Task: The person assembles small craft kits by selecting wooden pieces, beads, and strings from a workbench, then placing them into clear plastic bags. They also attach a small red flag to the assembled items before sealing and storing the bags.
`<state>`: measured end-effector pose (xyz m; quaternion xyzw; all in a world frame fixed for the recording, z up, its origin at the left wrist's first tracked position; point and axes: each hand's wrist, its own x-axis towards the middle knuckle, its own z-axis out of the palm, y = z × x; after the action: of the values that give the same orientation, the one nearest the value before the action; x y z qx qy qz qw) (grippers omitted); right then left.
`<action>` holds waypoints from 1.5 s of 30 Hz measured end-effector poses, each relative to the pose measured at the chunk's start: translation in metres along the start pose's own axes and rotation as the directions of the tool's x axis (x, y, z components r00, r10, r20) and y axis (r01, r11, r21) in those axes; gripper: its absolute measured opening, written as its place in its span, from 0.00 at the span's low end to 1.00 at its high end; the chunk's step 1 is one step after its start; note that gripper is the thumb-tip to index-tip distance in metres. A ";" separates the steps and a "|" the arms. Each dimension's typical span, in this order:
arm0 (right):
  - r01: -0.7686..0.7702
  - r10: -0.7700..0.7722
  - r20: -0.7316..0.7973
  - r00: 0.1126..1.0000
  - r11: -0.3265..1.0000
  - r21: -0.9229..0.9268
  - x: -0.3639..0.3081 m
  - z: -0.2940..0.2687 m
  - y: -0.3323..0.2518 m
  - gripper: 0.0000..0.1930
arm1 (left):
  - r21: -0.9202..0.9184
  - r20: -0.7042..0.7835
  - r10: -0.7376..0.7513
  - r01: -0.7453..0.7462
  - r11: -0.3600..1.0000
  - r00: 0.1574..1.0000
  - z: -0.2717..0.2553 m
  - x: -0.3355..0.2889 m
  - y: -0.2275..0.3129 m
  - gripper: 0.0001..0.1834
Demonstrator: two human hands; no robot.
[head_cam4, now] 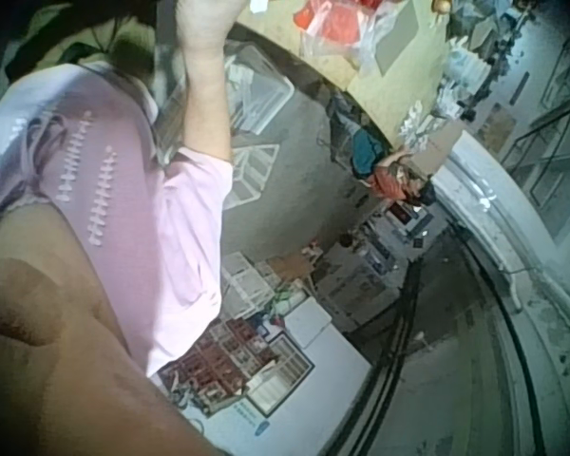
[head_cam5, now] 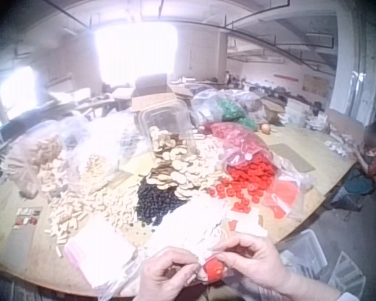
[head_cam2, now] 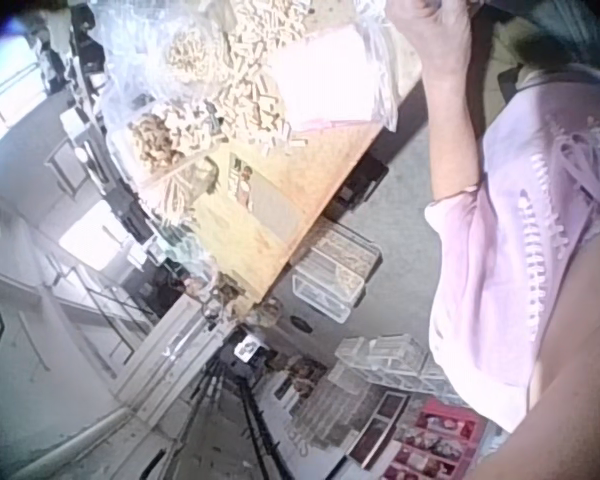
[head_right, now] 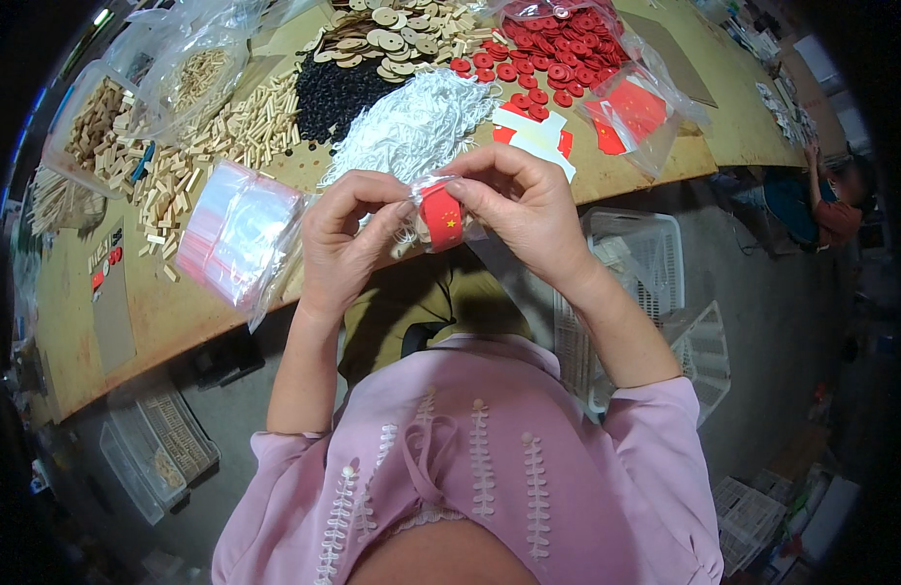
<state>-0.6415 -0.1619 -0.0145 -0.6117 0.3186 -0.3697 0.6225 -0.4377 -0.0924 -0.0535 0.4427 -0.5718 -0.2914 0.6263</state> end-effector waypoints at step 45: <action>0.203 -0.199 -0.112 0.974 0.979 0.023 -0.010 0.021 0.019 0.07 | 0.172 0.018 0.004 -0.007 0.985 1.000 0.019 0.001 0.008 0.09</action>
<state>-0.6277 -0.1428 -0.0326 -0.6090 0.2823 -0.4692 0.5739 -0.4569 -0.0945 -0.0471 0.4909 -0.6017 -0.2429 0.5814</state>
